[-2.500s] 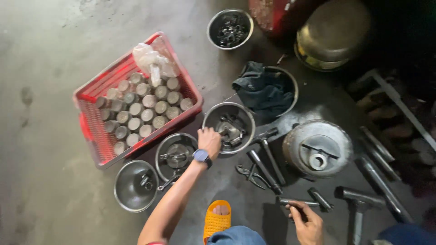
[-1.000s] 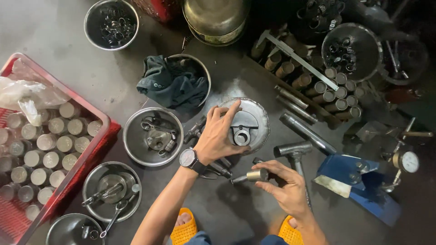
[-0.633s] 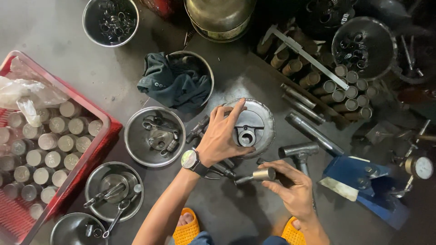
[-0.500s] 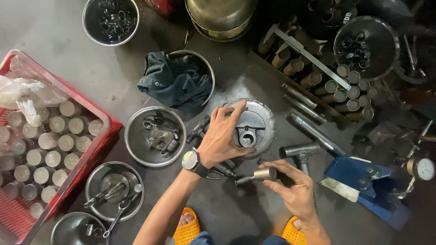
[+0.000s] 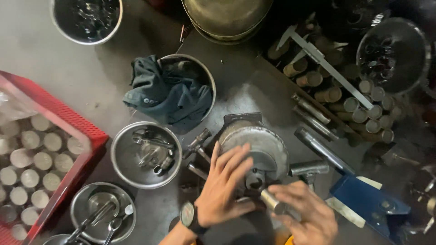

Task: The person assembles cylindrical metal components on a workbench using a hammer and metal rods. They then move to a press machine to press a bearing onto a shaft, measure the assembly with a caliper, and return to the workbench to continue hammering and assembling parts.

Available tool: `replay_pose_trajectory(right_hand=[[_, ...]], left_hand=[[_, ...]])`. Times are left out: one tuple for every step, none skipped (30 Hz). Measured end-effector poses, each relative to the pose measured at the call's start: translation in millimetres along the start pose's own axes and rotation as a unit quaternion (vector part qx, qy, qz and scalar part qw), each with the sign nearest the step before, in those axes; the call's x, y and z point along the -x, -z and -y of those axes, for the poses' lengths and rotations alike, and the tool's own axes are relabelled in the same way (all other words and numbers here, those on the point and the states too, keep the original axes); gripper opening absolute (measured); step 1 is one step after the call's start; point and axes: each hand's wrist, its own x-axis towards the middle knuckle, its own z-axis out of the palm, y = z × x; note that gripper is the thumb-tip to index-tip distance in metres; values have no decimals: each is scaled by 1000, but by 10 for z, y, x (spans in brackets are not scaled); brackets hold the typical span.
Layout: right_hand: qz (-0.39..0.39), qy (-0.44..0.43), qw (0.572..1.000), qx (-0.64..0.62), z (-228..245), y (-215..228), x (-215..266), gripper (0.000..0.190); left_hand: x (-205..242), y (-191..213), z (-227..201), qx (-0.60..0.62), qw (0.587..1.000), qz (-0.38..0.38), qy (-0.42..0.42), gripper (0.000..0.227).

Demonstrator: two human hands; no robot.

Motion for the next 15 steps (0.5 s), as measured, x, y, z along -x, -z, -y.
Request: replay_pose_trajectory(right_hand=[[-12, 24, 1000, 14, -31, -21, -4, 54], [-9, 17, 1000, 15, -79, 0, 7, 54], [36, 40, 998, 14, -115, 29, 29, 54], [81, 63, 995, 12, -146, 60, 57, 54], [84, 56, 995, 12, -125, 37, 68, 54], [84, 39, 994, 57, -91, 18, 82, 52], [82, 27, 991, 102, -73, -3, 75, 51], [83, 25, 991, 101, -104, -7, 80, 51], [88, 31, 992, 82, -130, -16, 86, 50], [92, 36, 993, 64, -152, -21, 96, 49], [92, 35, 993, 64, -180, -28, 98, 49], [82, 42, 994, 58, -204, -33, 103, 45], [71, 49, 995, 52, -232, -39, 104, 42], [72, 48, 995, 52, -252, -29, 94, 42], [85, 38, 995, 42, -270, -20, 84, 40]], left_hand=[[73, -25, 7, 15, 999, -33, -30, 105], [154, -104, 37, 19, 999, -32, -26, 105], [246, -184, 45, 10, 997, -54, -46, 89], [342, -264, 42, 1, 995, -76, -66, 74], [374, -325, 32, 5, 995, -74, -59, 74], [408, -381, 7, 2, 992, -102, -72, 58], [420, -429, -3, -6, 987, -131, -88, 42], [415, -455, -21, -5, 988, -131, -86, 42], [410, -479, -38, -15, 985, -156, -77, 34], [406, -501, -62, -25, 981, -181, -67, 26], [395, -514, -69, -24, 981, -181, -66, 26], [384, -525, -81, -18, 980, -192, -51, 24], [372, -536, -89, -12, 979, -203, -36, 22], [362, -552, -83, -11, 978, -203, -36, 22], [355, -564, -80, -14, 976, -217, -28, 24]])
